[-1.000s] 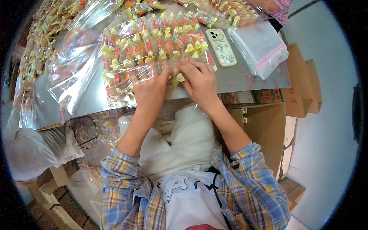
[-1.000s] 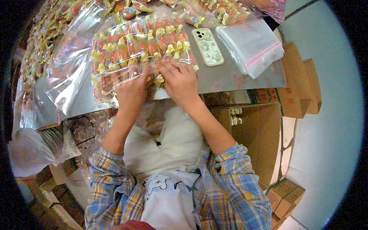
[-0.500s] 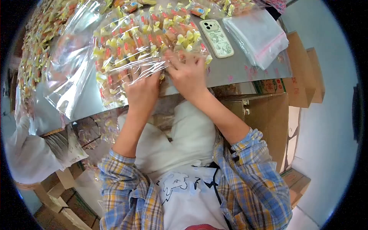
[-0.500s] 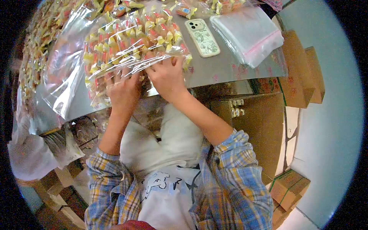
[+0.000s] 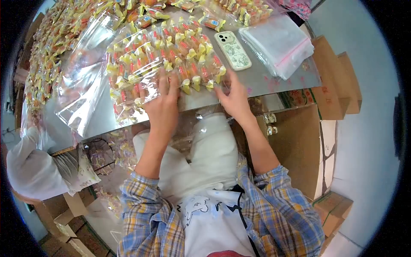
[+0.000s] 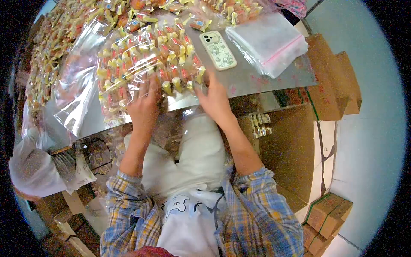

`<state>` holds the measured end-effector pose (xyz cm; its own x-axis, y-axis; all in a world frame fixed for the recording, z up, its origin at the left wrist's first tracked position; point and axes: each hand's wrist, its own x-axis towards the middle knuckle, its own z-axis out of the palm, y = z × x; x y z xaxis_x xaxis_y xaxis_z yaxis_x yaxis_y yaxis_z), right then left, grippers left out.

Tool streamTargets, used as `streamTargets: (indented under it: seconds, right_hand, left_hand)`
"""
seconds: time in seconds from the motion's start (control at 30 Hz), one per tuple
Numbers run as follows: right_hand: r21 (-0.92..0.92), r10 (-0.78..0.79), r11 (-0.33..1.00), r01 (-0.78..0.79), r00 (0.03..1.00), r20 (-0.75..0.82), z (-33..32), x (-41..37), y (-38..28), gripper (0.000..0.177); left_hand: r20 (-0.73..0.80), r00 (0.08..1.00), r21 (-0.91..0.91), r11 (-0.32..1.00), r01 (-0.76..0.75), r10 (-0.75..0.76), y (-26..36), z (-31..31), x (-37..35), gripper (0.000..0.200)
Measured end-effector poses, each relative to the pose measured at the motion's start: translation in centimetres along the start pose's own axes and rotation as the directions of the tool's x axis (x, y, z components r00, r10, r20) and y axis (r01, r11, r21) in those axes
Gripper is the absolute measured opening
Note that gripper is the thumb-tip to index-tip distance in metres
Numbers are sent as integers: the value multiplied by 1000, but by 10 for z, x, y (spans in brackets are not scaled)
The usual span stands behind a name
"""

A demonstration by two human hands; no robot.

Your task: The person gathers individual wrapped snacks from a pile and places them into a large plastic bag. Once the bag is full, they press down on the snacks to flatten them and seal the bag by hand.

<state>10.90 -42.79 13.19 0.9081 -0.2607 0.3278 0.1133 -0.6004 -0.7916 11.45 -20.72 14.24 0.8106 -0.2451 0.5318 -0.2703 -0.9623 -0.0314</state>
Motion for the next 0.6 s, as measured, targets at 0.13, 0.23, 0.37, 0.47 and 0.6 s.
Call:
streamTargets:
  seconds: [0.13, 0.23, 0.37, 0.47, 0.6]
  right_hand:
    - [77, 82, 992, -98, 979, 184, -6, -6, 23, 25]
    - [28, 73, 996, -83, 963, 259, -12, -14, 23, 18]
    - [126, 129, 978, -165, 959, 254, -11, -28, 20, 24]
    - [172, 103, 974, -146, 966, 237, -10, -27, 10, 46]
    - [191, 116, 965, -181, 944, 307, -8, -32, 10, 74]
  left_hand:
    - [0, 1000, 11, 1000, 24, -24, -2, 9, -4, 53]
    - [-11, 1000, 19, 1000, 19, -18, -8, 9, -1, 52]
    - [8, 1000, 45, 999, 7, -7, -9, 17, 8, 49]
    - [-39, 997, 48, 997, -66, 68, 3, 19, 6, 51]
    - [9, 984, -82, 981, -175, 177, 17, 7, -6, 62]
